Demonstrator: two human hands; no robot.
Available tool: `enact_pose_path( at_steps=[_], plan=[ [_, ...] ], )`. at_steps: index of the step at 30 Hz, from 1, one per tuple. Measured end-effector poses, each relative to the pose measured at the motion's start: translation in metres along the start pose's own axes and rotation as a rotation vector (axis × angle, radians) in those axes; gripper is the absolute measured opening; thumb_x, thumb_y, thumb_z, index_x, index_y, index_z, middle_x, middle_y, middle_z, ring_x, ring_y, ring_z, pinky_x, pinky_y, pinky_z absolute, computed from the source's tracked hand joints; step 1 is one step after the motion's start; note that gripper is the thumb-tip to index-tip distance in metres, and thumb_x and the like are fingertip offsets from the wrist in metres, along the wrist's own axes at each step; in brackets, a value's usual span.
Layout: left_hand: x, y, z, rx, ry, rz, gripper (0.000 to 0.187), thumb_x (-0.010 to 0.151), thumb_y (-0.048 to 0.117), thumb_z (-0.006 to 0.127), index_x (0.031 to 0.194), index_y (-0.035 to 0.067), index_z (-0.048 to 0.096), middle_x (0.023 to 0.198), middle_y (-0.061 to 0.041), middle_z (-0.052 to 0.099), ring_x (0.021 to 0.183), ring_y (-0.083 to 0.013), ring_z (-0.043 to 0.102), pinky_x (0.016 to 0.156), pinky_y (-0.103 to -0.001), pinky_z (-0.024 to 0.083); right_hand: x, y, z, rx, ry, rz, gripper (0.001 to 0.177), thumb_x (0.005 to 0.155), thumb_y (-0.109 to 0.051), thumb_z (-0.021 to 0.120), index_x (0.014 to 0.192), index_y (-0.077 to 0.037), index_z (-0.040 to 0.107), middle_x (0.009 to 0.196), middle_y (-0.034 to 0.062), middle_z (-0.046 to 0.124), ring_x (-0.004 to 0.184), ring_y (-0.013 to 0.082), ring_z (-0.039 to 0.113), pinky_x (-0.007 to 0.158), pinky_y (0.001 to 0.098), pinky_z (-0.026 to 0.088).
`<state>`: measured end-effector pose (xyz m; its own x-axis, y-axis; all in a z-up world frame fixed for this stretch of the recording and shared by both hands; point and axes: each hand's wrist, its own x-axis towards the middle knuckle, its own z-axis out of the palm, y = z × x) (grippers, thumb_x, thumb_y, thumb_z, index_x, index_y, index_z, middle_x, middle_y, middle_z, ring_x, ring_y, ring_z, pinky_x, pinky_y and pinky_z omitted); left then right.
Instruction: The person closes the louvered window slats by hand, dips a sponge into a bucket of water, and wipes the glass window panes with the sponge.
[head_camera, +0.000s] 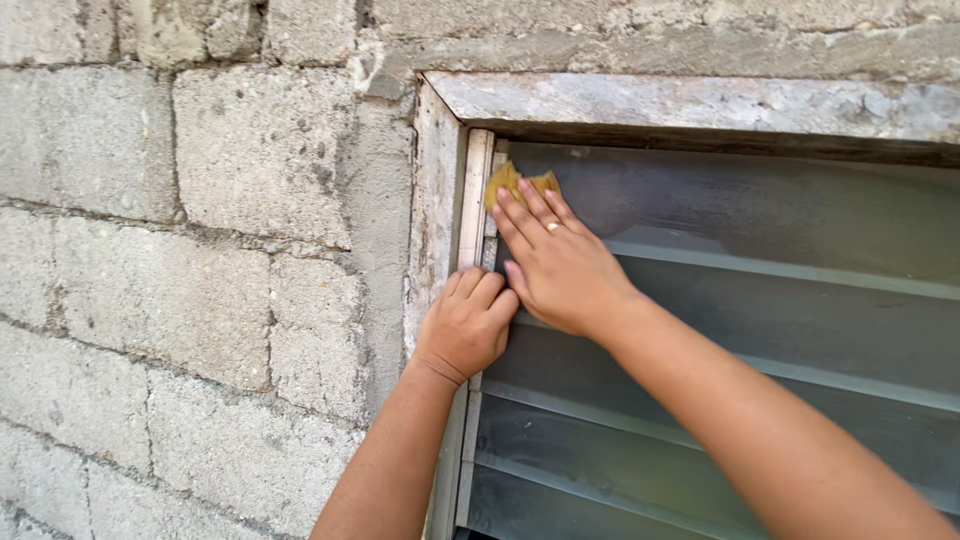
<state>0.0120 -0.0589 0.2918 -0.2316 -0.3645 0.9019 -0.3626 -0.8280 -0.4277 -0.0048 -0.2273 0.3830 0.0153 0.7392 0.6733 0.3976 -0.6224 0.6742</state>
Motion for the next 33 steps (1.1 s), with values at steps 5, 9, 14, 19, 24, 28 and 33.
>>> enact_pose_path(
  at_steps=[5, 9, 14, 19, 24, 28, 33],
  plan=[
    [0.001, 0.002, -0.004, -0.033, 0.016, -0.025, 0.009, 0.077, 0.01, 0.065, 0.082, 0.009, 0.058, 0.084, -0.008, 0.055, 0.088, -0.0287, 0.058, 0.082, -0.041, 0.047, 0.024, 0.039, -0.016, -0.061, -0.126, -0.039, 0.06, 0.1, -0.03, 0.044, 0.153, -0.003, 0.039, 0.161, 0.0133, 0.038, 0.152, 0.029, 0.029, 0.125, 0.0452, 0.017],
    [0.001, 0.0, -0.004, -0.041, 0.01, -0.019, 0.008, 0.077, 0.009, 0.066, 0.082, 0.009, 0.06, 0.083, -0.007, 0.056, 0.086, -0.0276, 0.058, 0.08, -0.041, 0.046, 0.016, 0.02, -0.008, -0.16, -0.095, -0.051, 0.064, 0.099, -0.036, 0.044, 0.152, 0.001, 0.039, 0.159, 0.0198, 0.038, 0.149, 0.0331, 0.03, 0.121, 0.0451, 0.019],
    [0.002, 0.001, -0.005, -0.047, 0.016, -0.025, 0.008, 0.077, 0.01, 0.067, 0.081, 0.01, 0.059, 0.083, -0.007, 0.056, 0.086, -0.0277, 0.058, 0.079, -0.041, 0.046, -0.003, 0.024, -0.013, -0.076, -0.141, -0.162, 0.066, 0.099, -0.039, 0.042, 0.153, -0.001, 0.036, 0.159, 0.0169, 0.038, 0.15, 0.0292, 0.03, 0.124, 0.0443, 0.018],
    [0.002, 0.001, -0.006, -0.015, 0.002, -0.014, 0.009, 0.076, 0.011, 0.067, 0.082, 0.01, 0.06, 0.084, -0.007, 0.057, 0.087, -0.0278, 0.058, 0.08, -0.04, 0.046, 0.015, 0.028, -0.011, -0.111, -0.059, 0.058, 0.069, 0.104, -0.045, 0.041, 0.153, 0.003, 0.034, 0.16, 0.0211, 0.036, 0.15, 0.0329, 0.028, 0.122, 0.0448, 0.016],
    [0.0, 0.003, -0.005, -0.039, 0.012, -0.025, 0.01, 0.074, 0.009, 0.066, 0.081, 0.01, 0.06, 0.084, -0.008, 0.058, 0.086, -0.0275, 0.059, 0.08, -0.04, 0.047, -0.021, 0.039, -0.043, -0.192, -0.275, 0.342, 0.08, 0.102, -0.054, 0.041, 0.155, 0.004, 0.03, 0.161, 0.0206, 0.03, 0.153, 0.0296, 0.024, 0.128, 0.0463, 0.013],
    [0.001, 0.001, -0.002, -0.012, 0.021, -0.036, 0.008, 0.077, 0.01, 0.067, 0.081, 0.011, 0.06, 0.083, -0.006, 0.058, 0.085, -0.026, 0.059, 0.08, -0.039, 0.047, -0.031, 0.021, -0.044, -0.253, 0.002, 0.394, 0.082, 0.098, -0.05, 0.045, 0.152, 0.011, 0.031, 0.162, 0.0271, 0.027, 0.152, 0.0389, 0.022, 0.122, 0.0486, 0.015],
    [0.0, 0.0, 0.002, 0.053, -0.015, -0.038, 0.006, 0.078, 0.012, 0.068, 0.078, 0.012, 0.061, 0.082, -0.005, 0.059, 0.083, -0.0251, 0.06, 0.077, -0.039, 0.047, -0.011, -0.027, 0.006, -0.134, -0.041, 0.13, 0.069, 0.104, -0.035, 0.044, 0.159, 0.004, 0.03, 0.169, 0.022, 0.025, 0.159, 0.0367, 0.018, 0.13, 0.0462, 0.013]
  ],
)
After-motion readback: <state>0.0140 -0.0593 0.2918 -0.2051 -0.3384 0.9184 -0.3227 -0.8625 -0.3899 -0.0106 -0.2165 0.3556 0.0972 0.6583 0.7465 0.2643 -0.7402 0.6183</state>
